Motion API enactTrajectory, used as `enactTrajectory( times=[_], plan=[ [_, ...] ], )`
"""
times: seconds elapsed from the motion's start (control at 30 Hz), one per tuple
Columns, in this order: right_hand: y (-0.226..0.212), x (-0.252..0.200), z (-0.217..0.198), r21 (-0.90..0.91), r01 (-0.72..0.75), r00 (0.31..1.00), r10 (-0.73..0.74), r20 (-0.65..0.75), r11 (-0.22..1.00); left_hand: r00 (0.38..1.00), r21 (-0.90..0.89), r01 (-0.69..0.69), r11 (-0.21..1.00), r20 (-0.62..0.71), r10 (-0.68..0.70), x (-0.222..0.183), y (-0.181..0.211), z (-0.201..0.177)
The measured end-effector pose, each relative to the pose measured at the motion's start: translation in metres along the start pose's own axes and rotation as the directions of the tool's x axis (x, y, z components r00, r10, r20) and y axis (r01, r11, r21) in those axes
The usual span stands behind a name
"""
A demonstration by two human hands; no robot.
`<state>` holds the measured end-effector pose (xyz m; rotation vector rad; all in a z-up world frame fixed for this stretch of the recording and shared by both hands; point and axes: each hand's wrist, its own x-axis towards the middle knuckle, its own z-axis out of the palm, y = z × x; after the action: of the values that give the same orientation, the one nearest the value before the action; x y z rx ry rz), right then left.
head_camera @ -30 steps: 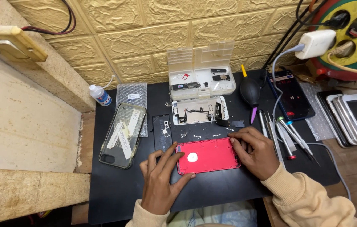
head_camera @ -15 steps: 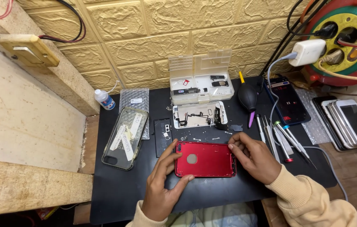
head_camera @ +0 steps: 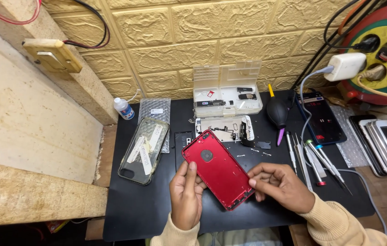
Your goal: Screwing internal plates and components into a smartphone chassis during a repair process.
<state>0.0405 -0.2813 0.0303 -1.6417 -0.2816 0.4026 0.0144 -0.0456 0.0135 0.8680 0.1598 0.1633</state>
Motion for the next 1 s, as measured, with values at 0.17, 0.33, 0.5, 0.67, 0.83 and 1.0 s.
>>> enactTrajectory(
  times=[0.17, 0.33, 0.5, 0.67, 0.83, 1.0],
  plan=[
    [-0.006, -0.002, 0.012, 0.073, -0.063, 0.984, 0.049, 0.173, 0.995, 0.993, -0.244, 0.114, 0.963, 0.012, -0.115, 0.005, 0.001, 0.002],
    [-0.005, -0.002, 0.015, -0.006, -0.08, 0.949, 0.078, 0.306, 0.997, 0.947, -0.128, 0.318, 0.939, -0.006, -0.321, 0.002, 0.013, 0.008],
    [0.001, -0.001, 0.007, 0.081, 0.064, 0.986, -0.075, 0.15, 0.995, 0.886, 0.064, 0.427, 0.902, 0.172, -0.431, 0.0, 0.017, 0.002],
    [-0.012, -0.002, 0.018, 0.097, 0.016, 0.999, -0.019, 0.032, 0.995, 0.813, 0.108, 0.503, 0.857, 0.276, -0.512, -0.001, 0.001, -0.005],
    [-0.014, 0.0, 0.021, 0.078, -0.09, 0.996, 0.09, -0.004, 0.993, 0.778, 0.268, 0.561, 0.784, 0.153, -0.609, -0.002, 0.011, -0.007],
    [-0.009, 0.001, 0.021, 0.167, -0.2, 0.97, 0.171, 0.172, 0.965, 0.786, 0.477, 0.414, 0.775, 0.242, -0.569, 0.0, 0.018, -0.039]
  ],
)
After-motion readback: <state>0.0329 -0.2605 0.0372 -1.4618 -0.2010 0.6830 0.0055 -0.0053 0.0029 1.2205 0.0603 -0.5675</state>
